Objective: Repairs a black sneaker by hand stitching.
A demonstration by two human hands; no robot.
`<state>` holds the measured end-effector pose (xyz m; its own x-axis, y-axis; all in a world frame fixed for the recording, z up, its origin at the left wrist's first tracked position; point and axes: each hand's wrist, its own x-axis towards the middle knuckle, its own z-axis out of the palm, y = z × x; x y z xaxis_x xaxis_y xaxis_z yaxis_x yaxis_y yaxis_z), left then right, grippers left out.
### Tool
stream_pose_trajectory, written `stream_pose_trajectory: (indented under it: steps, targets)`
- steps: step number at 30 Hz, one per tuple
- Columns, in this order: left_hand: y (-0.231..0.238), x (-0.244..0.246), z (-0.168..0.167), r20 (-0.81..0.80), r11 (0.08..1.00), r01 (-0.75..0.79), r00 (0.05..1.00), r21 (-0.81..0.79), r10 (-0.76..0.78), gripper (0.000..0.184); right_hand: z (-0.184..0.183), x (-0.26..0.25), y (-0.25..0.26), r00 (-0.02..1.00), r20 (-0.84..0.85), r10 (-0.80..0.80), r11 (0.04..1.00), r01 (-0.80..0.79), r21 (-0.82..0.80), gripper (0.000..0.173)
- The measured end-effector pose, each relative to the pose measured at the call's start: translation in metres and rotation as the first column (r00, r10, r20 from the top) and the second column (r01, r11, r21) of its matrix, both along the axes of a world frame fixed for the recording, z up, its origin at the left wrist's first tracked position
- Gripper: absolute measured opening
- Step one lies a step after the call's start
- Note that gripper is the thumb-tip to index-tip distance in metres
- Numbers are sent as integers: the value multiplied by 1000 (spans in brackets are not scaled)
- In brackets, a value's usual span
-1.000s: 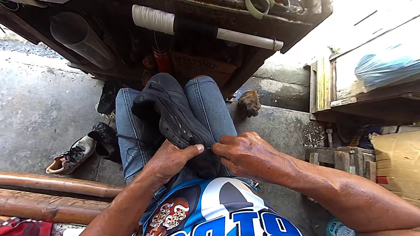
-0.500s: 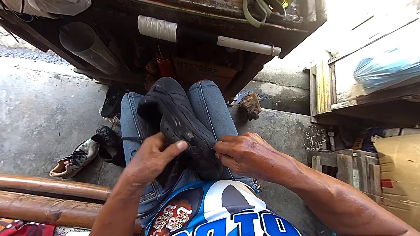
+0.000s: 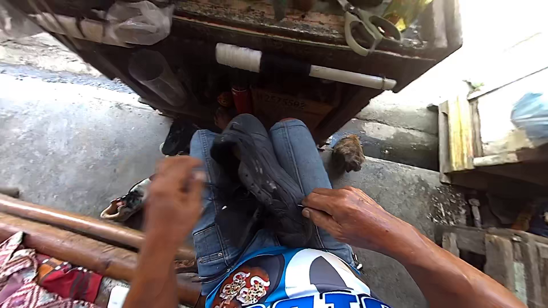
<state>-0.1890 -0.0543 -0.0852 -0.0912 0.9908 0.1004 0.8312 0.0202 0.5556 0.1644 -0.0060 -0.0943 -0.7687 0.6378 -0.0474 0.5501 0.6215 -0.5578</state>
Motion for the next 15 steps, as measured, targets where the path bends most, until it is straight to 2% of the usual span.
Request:
stream_pose_trajectory:
  steps: [2,4,6,10,12,15]
  targets:
    - [10,42,-10,282,970,234,937,-62,-208,20,-2,1,-1,1000,-16,-14,1000,14,2,31]
    - [23,67,-20,421,884,409,860,-226,-290,17,-6,4,-1,999,-42,-28,999,29,19,32]
    - [32,78,-17,366,771,480,866,-417,-341,24,-11,7,-3,996,-76,-44,998,47,38,34]
    - [36,74,-14,263,644,587,805,-491,-533,26,-17,10,-4,991,-117,-68,997,70,16,35]
    - [33,72,-13,264,664,576,814,-476,-517,24,-17,8,-4,991,-117,-63,998,65,9,36]
    - [26,66,-10,280,773,504,862,-386,-422,22,-17,9,-3,991,-120,-65,998,66,7,36]
